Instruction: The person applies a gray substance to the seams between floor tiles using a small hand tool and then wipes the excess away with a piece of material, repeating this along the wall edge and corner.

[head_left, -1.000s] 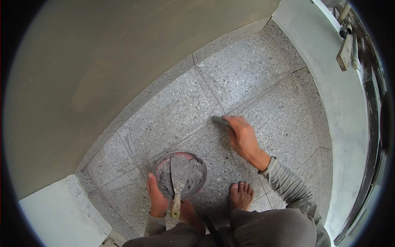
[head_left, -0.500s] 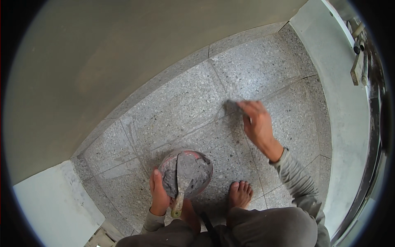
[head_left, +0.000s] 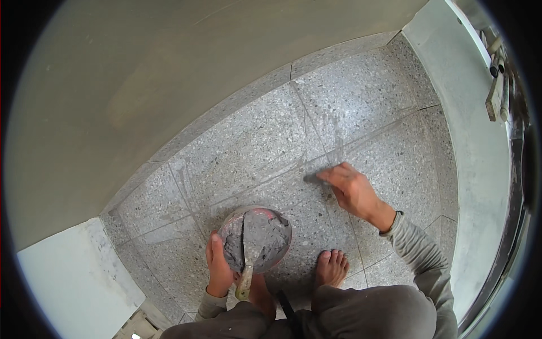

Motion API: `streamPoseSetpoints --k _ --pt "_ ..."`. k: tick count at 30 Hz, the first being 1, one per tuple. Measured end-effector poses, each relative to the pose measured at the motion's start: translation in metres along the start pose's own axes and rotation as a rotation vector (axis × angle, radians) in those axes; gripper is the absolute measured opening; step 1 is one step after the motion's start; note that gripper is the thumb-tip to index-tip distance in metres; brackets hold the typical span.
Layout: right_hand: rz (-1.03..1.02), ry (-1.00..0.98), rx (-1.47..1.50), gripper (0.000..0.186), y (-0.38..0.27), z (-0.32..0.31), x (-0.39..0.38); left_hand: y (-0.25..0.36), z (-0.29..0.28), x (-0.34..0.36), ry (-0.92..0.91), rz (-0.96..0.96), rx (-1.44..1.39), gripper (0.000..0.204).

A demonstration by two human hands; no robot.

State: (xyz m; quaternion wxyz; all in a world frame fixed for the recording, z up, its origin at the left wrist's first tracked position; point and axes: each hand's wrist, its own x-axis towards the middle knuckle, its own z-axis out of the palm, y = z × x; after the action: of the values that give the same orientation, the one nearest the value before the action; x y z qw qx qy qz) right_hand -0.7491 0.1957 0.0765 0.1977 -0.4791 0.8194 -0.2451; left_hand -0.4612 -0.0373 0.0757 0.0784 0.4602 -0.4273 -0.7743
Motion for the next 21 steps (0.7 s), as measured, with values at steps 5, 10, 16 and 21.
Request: streamPoseSetpoints --k 5,10,16,21 --pt "0.135 0.503 -0.182 0.037 0.039 -0.023 0.106 -0.007 -0.006 0.000 -0.023 0.010 0.066 0.049" --pt "0.261 0.522 -0.408 0.037 0.057 -0.001 0.170 -0.010 -0.004 -0.003 0.101 -0.071 -0.016 0.052" --pt "-0.052 0.500 -0.317 0.031 0.008 0.057 0.175 -0.005 -0.018 -0.003 0.092 -0.075 0.050 0.056" --pt "0.280 0.492 0.238 0.025 -0.002 0.033 0.161 -0.004 -0.017 0.000 0.074 -0.047 0.021 0.054"
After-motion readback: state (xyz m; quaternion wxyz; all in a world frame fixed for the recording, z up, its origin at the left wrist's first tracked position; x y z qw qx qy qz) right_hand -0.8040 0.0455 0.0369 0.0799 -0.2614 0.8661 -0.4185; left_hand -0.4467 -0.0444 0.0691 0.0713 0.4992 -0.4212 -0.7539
